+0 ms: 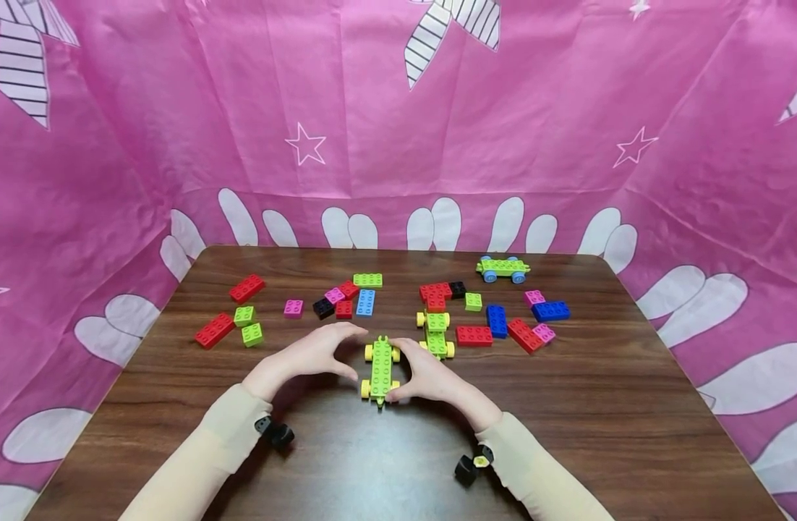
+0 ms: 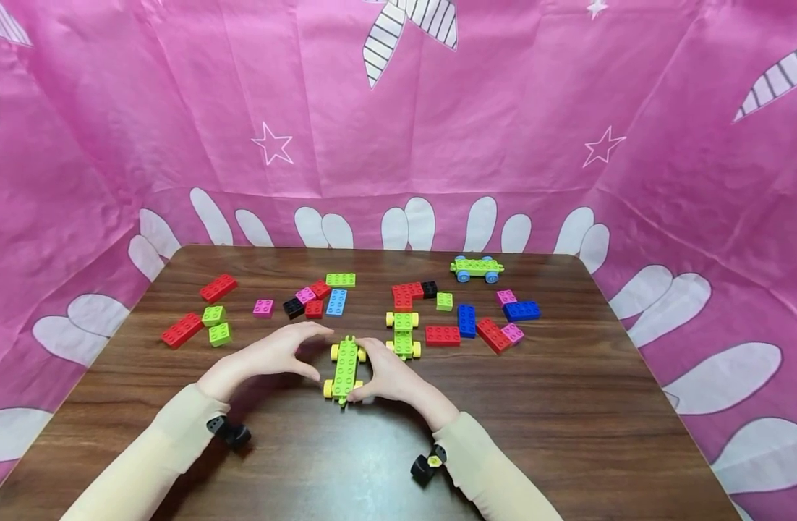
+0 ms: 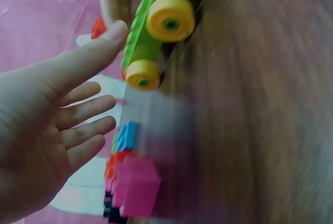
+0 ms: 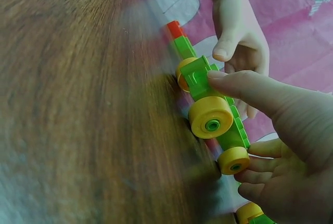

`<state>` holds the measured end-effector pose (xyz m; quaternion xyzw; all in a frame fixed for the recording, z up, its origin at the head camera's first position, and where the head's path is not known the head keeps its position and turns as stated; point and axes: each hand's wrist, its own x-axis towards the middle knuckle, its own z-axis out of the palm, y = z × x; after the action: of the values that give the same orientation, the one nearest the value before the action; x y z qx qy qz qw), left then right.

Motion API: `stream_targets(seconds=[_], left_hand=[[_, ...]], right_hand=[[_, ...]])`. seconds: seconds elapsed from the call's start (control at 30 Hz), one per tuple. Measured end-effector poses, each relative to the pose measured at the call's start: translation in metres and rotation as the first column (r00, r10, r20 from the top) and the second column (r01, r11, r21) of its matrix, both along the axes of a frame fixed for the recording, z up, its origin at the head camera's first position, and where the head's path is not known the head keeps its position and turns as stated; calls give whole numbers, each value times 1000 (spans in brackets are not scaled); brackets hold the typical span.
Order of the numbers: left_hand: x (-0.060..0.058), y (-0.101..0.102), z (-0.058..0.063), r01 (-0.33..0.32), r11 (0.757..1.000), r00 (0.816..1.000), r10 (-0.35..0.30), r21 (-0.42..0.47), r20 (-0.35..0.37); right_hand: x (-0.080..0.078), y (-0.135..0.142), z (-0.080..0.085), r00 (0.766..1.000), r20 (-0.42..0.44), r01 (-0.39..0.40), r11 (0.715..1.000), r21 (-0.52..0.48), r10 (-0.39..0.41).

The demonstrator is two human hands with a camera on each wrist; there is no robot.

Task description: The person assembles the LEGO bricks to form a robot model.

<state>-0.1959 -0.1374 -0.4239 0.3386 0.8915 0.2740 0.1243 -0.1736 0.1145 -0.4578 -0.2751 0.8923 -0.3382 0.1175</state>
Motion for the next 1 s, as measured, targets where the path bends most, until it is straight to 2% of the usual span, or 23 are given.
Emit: stream_targets(seconds=[0.27, 0.5, 0.77, 1.0], left_hand=[[0, -26, 4, -85, 996, 996, 85, -3, 12], [-2, -43, -4, -160, 987, 987, 160, 0, 6], [-3, -45, -10, -253, 967, 967, 253, 3, 16], [-8, -41, -15, -281, 959, 959, 282, -37, 23]], right_hand=[[1, 0, -1, 1000, 4, -2, 999, -36, 2], [2, 1, 0, 1000, 5, -5, 999, -48, 6], [1, 0, -1, 1000, 6, -1, 998, -56, 1], [0, 2, -6, 999, -50, -18, 999, -48, 15]])
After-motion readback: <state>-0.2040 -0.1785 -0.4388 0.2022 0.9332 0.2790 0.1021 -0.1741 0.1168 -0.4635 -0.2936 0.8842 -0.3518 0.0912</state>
